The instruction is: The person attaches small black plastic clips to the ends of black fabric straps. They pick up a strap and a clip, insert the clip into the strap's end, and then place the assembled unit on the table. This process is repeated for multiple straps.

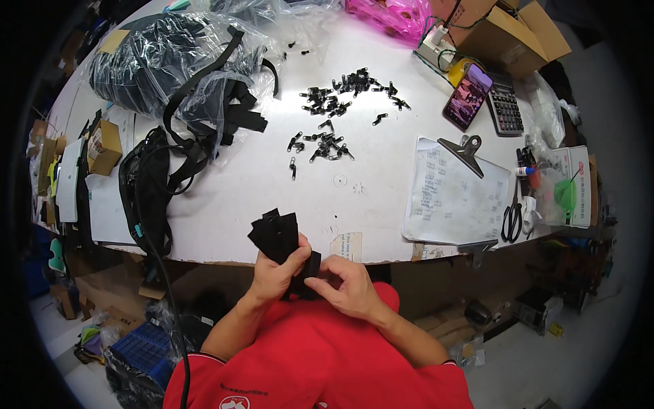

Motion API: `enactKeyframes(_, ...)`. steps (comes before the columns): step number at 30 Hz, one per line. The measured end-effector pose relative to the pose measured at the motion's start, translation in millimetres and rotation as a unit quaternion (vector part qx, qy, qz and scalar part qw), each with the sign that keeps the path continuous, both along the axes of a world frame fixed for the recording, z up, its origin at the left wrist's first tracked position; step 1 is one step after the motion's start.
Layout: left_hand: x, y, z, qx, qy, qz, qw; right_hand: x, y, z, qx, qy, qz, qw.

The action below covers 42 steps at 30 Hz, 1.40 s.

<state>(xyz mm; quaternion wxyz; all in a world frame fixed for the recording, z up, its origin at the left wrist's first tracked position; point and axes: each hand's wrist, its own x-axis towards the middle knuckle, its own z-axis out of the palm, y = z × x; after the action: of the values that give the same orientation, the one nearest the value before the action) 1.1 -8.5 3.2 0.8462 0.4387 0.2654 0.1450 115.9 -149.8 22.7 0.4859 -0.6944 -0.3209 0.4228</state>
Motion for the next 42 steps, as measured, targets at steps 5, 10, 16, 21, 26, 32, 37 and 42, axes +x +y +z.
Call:
enactKeyframes(5,4.9,12.4,-2.7,-0.222,-0.087,-0.071,0.968,53.1,-16.2,9.1,-0.031,-0.089,-0.144,0.985)
enactKeyframes(10,7.6,8.4,-3.0,-0.174,-0.104,-0.130,0.971,131.4,-10.0,18.1,-0.116,-0.666,-0.139,0.723)
enactKeyframes(16,8.5,8.4,-1.8,-0.035,-0.057,-0.243,0.968,59.9,33.6,50.6,0.068,-0.164,0.002,0.984)
enactKeyframes(21,3.5,8.8,2.7,-0.057,-0.019,-0.219,0.974,49.7,46.0,19.6,0.208,-0.058,-0.025,0.976)
enactKeyframes(26,-4.0,2.6,5.1,-0.165,-0.019,0.028,0.986,46.1,28.4,3.4,0.221,0.159,-0.094,0.958)
enactKeyframes(32,-0.6,-11.8,2.4,0.138,0.027,0.116,0.983,32.0,18.6,16.7,0.147,0.254,-0.172,0.940)
enactKeyframes(37,0.0,-7.5,6.3,0.119,0.031,0.103,0.987,31.7,19.9,21.8,0.157,0.171,-0.192,0.954)
enactKeyframes(42,-3.4,5.7,16.2,0.142,0.025,0.048,0.988,30.9,16.1,37.8,0.093,-0.025,-0.074,0.993)
